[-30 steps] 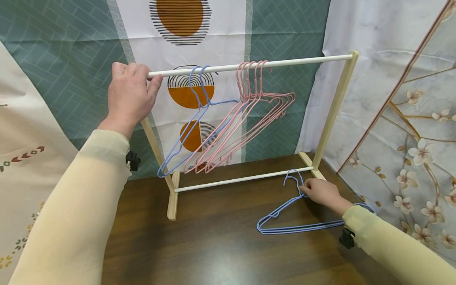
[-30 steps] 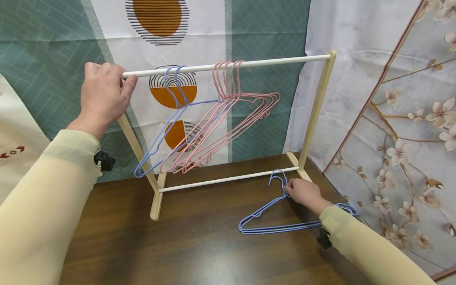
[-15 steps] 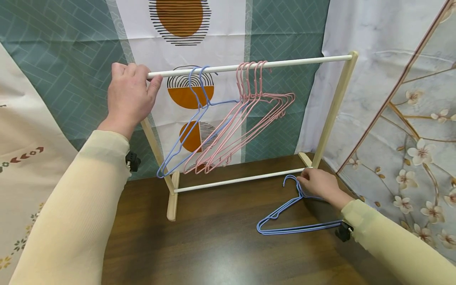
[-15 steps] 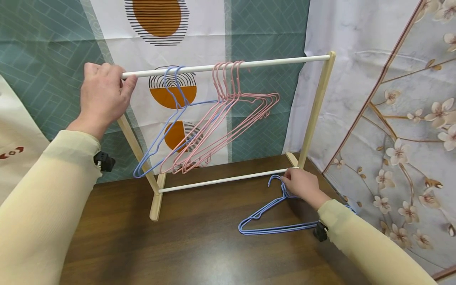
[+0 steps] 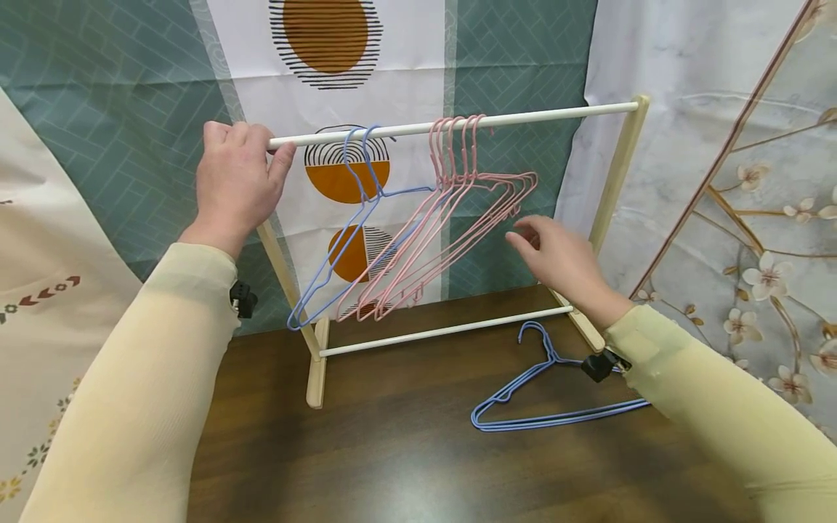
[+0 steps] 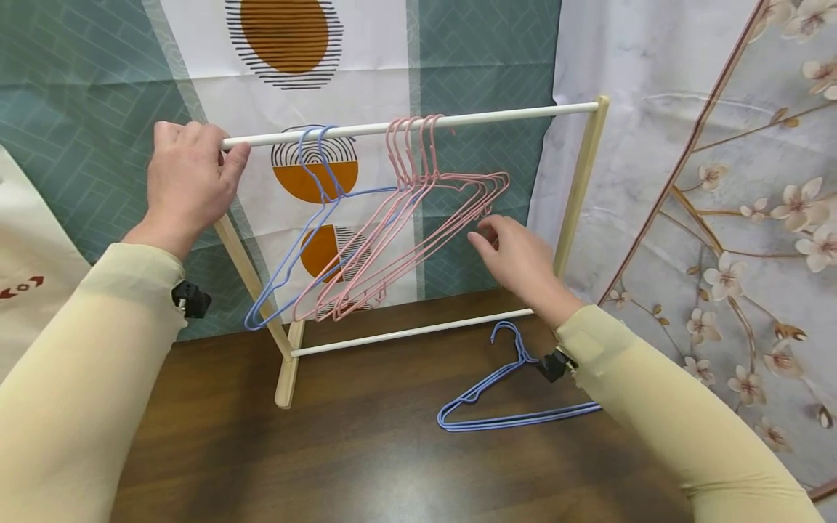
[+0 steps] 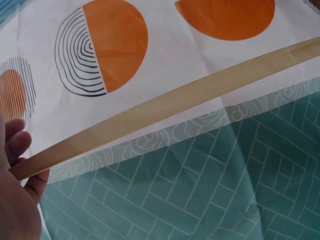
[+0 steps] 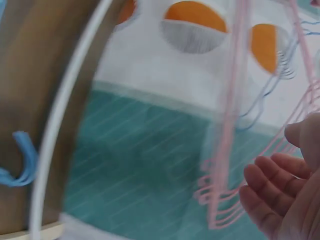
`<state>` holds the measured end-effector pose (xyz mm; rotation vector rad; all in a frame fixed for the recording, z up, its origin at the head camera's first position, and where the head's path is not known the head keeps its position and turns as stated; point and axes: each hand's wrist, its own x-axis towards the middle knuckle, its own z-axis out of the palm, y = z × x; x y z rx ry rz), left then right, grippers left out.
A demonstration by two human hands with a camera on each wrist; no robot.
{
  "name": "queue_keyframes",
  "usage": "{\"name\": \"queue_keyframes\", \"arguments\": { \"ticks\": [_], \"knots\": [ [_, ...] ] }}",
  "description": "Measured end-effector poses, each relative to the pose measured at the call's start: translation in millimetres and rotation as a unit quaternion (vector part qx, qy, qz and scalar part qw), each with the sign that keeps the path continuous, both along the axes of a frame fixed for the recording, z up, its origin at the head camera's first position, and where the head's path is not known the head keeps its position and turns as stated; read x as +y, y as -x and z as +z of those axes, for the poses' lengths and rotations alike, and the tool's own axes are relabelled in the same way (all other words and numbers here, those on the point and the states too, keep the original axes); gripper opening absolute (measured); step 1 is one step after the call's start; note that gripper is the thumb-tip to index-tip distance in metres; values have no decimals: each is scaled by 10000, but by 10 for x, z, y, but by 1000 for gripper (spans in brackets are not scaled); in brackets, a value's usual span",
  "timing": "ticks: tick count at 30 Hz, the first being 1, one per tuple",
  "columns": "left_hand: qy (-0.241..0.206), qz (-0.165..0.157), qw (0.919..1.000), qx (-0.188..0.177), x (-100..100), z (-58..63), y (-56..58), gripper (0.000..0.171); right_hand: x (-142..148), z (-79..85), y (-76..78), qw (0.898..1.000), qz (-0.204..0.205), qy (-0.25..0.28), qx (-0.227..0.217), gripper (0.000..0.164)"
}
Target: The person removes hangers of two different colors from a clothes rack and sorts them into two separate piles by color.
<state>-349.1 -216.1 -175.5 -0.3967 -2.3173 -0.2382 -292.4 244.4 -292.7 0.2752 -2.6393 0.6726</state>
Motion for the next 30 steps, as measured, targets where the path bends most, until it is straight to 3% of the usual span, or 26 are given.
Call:
{"name": "queue_keyframes", "arguments": {
  "ticks": [6,12,20,30],
  "knots": [
    [3,38,10000,-16,-19,7,-16,53,-344,408,129,9988,38,279,401,51],
    [-13,77,9999,-75,-5,3,-28,54,-558,674,259,9988,-83,340,354,57],
    [-19,56,10000,-39,4,-11,-43,53,-674,800,419,9989,-407,188,129,52],
    [-34,52,10000,12,0,-11,-46,52,-698,852,478,9990,-293,289,180,42]
  ]
}}
